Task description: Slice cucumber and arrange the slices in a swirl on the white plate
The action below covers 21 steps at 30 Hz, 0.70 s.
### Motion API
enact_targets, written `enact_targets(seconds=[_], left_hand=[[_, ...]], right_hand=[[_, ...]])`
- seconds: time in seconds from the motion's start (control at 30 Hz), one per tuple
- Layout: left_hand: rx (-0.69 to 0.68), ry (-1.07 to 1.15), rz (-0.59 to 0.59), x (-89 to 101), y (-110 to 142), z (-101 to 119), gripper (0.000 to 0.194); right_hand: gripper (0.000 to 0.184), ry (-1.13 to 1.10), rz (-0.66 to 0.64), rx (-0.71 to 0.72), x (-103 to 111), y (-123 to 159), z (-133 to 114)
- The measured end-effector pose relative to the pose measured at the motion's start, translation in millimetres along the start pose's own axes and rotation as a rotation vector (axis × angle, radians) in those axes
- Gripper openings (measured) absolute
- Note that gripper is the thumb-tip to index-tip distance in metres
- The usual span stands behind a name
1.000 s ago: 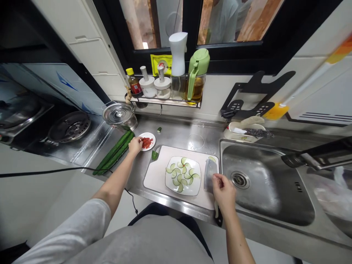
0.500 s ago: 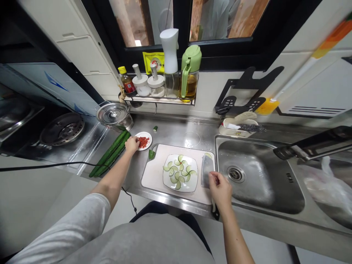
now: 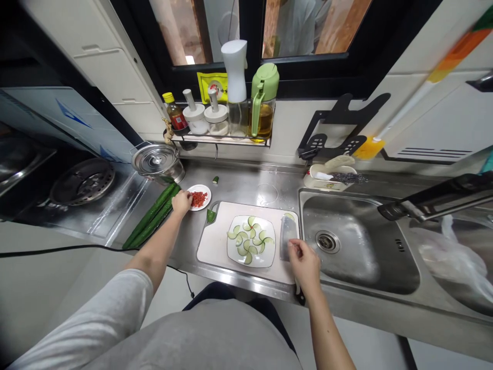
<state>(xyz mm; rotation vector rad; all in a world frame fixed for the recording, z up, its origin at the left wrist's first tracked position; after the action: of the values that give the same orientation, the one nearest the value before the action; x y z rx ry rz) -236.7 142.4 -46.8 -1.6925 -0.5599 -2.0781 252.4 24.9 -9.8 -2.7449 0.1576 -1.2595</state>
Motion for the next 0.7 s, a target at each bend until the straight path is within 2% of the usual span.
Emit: enact_targets(seconds=[0.17, 0.3, 0.5, 0.7], left_hand=[[0.192, 0.225, -0.035, -3.2, -1.7, -10.6, 0.028], [0.175, 0.263, -0.095, -3.8, 1.3, -13.4, 0.026], [0.015, -0.002, -0.208, 2.3, 10.3, -9.9, 0.02], [-0.087, -0.249, -0.052, 10.5, 20.9, -10.6, 0.03]], right_hand=[[0.048, -0.007, 0.011, -0.01, 1.6, 2.7, -0.7], [0.048, -0.014, 0.002, -0.005, 0.0, 3.8, -2.3], [0.046, -0.021, -0.014, 0.036, -5.0, 0.5, -10.0], [0.044, -0.024, -0.017, 0.053, -5.4, 0.5, -15.8]])
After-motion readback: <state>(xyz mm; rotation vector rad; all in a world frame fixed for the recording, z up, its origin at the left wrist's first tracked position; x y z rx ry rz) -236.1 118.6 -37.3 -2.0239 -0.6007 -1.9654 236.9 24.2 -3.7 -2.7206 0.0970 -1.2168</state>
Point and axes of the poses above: each hand's wrist, its own y-axis away from the middle knuckle, its own x-axis out of the back of the hand, z = x × y, the point moved 4 cm from there along -y, towards the middle knuckle, and after that the axes turned 7 degrees about x, right-handed, at the moved point
